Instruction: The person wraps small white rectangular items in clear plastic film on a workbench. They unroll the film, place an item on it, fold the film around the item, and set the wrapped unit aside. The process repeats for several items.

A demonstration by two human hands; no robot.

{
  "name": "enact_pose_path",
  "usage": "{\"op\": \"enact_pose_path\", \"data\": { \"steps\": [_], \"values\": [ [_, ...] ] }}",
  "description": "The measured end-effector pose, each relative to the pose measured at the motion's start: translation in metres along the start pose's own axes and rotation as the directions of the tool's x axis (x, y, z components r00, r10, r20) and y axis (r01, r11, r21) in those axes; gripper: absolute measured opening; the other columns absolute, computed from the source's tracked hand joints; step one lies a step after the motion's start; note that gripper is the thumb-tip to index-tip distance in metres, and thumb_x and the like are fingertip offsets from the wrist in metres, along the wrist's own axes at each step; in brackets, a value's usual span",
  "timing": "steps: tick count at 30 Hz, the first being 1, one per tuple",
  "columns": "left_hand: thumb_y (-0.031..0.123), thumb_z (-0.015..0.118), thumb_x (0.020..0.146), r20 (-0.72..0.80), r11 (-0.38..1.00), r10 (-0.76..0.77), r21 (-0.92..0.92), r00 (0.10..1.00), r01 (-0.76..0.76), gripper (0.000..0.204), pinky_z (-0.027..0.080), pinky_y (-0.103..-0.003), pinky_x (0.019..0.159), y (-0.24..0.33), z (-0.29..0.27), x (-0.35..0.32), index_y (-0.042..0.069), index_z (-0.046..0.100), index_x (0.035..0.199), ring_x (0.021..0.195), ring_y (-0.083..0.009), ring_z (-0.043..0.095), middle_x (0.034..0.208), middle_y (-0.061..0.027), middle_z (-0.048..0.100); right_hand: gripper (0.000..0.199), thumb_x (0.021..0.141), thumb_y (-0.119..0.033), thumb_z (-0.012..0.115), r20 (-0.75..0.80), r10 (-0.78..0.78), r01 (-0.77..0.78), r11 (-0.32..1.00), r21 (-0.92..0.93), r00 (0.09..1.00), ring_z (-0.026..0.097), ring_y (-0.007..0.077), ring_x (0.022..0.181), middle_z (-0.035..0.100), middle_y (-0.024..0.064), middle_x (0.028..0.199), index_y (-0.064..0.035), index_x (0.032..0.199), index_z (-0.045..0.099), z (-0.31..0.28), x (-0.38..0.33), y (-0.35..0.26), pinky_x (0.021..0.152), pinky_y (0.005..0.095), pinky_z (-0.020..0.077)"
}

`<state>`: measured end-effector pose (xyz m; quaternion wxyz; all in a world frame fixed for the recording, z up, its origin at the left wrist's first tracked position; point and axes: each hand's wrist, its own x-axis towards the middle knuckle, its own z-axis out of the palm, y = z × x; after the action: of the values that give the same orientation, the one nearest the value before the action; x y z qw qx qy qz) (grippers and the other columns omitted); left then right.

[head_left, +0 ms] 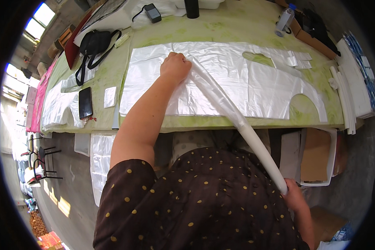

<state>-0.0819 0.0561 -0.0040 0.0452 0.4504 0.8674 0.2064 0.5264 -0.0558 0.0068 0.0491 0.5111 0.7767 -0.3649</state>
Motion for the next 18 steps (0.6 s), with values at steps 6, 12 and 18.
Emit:
{"op": "enact_pose_path", "data": {
  "steps": [6, 12, 18],
  "values": [
    [0.031, 0.061, 0.092, -0.024, 0.976, -0.065, -0.208, 0.998, 0.059, 0.039, 0.044, -0.043, 0.109, 0.007, -0.007, 0.003, 0.01, 0.066, 0.124, 0.129, -0.0323, 0.055, 0.141, -0.0127, 0.056, 0.044, 0.068, 0.002, 0.07, 0.028, 0.122, -0.125, 0.959, 0.253, 0.992, 0.064, 0.023, 0.093, 0.066, 0.0093, 0.098, -0.0041, 0.111, 0.062, 0.029, -0.018, 0.068, 0.085, 0.0359, 0.0525],
    [0.028, 0.076, 0.09, -0.226, 0.795, 0.558, -0.13, 0.798, -0.593, 0.072, 0.028, -0.052, 0.122, 0.01, 0.015, -0.068, 0.007, 0.044, 0.151, 0.145, -0.043, 0.036, 0.153, -0.0217, 0.044, 0.046, 0.071, -0.001, 0.069, -0.094, 0.126, -0.091, 0.946, 0.312, 0.988, 0.064, 0.0235, 0.102, 0.065, 0.0097, 0.105, -0.0045, 0.116, 0.062, 0.008, 0.012, 0.032, 0.091, 0.0366, 0.0513],
    [0.047, 0.077, 0.083, 0.297, 0.619, 0.766, -0.103, 0.57, -0.779, 0.086, 0.021, -0.052, 0.127, 0.027, 0.002, -0.146, 0.004, 0.045, 0.151, 0.152, -0.0392, 0.029, 0.163, -0.0204, 0.033, 0.05, 0.073, -0.008, 0.077, -0.192, -0.166, 0.182, 0.981, 0.066, 0.967, 0.063, 0.036, 0.11, 0.065, 0.0169, 0.114, -0.0045, 0.12, 0.061, -0.034, 0.097, -0.04, 0.095, 0.043, 0.0509]
  ]
}}
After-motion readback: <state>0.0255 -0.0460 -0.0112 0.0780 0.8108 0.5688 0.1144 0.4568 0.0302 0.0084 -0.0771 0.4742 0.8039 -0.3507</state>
